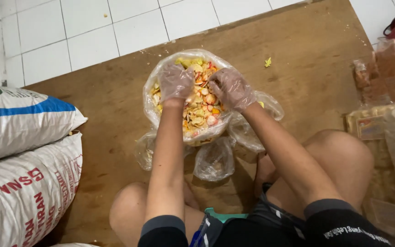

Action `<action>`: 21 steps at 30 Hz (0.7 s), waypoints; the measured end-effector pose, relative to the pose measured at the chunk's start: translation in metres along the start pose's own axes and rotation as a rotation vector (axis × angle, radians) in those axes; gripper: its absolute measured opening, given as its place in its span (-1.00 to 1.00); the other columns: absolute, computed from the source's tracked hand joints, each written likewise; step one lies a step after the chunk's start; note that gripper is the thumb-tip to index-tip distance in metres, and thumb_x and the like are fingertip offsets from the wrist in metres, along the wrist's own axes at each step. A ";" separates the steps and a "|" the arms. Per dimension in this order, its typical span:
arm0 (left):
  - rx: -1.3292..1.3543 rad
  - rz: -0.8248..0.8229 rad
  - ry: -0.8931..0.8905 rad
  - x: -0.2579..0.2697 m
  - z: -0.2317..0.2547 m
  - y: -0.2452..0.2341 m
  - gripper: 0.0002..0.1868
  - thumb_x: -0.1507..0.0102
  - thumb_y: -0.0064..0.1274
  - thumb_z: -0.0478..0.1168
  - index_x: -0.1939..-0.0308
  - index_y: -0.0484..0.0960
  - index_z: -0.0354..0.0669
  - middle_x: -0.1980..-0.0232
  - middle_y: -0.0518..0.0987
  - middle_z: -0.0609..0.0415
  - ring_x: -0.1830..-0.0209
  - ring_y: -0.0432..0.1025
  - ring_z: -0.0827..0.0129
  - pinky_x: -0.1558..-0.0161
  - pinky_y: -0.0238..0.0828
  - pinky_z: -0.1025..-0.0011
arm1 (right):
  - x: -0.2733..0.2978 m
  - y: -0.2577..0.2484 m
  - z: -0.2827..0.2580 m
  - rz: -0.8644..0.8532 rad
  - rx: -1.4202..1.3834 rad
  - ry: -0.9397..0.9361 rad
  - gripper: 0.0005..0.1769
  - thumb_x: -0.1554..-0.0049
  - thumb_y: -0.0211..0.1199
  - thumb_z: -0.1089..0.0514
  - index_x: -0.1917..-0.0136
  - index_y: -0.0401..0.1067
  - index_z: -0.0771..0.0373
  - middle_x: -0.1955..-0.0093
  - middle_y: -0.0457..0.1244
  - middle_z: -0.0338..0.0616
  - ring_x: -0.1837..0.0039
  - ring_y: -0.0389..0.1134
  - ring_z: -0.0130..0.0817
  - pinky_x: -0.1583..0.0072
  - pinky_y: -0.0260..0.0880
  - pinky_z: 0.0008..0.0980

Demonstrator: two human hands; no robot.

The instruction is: Packing small snack items from a large bowl into individual plastic bags while sitting on the floor.

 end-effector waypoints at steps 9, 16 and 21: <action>0.068 -0.399 -0.163 0.011 -0.006 -0.064 -0.13 -0.42 -0.40 0.39 -0.16 0.54 -0.44 -0.17 0.62 -0.29 -0.33 0.43 -0.06 -0.41 0.09 0.08 | 0.008 -0.009 0.002 0.012 -0.010 0.020 -0.82 -0.21 0.28 0.03 -0.07 0.55 0.03 0.04 0.38 -0.06 -0.11 0.43 -0.02 -0.15 0.43 -0.11; 0.395 -0.023 -0.171 0.023 -0.001 -0.066 -0.24 -0.37 -0.19 0.41 -0.30 0.55 -0.12 -0.31 0.52 -0.12 -0.41 0.34 0.04 -0.43 0.10 0.13 | 0.012 -0.008 0.008 0.066 -0.112 -0.001 -0.77 -0.20 0.29 0.11 -0.14 0.54 0.06 -0.02 0.37 -0.03 -0.13 0.44 0.00 -0.16 0.47 -0.11; 0.973 0.183 -0.235 0.034 0.007 -0.088 -0.42 -0.24 0.14 0.35 -0.06 0.70 0.04 -0.01 0.70 0.01 -0.14 0.55 0.13 -0.20 0.45 0.23 | 0.013 -0.018 -0.007 0.180 -0.478 0.055 -0.67 -0.21 0.29 0.25 -0.25 0.48 0.08 -0.17 0.36 -0.04 -0.17 0.45 0.01 -0.12 0.54 -0.15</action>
Point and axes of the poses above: each hand's wrist, its own x-axis away from the middle knuckle, its own y-axis out of the palm, z = x × y, the point moved 10 cm from there along -x, towards the middle knuckle
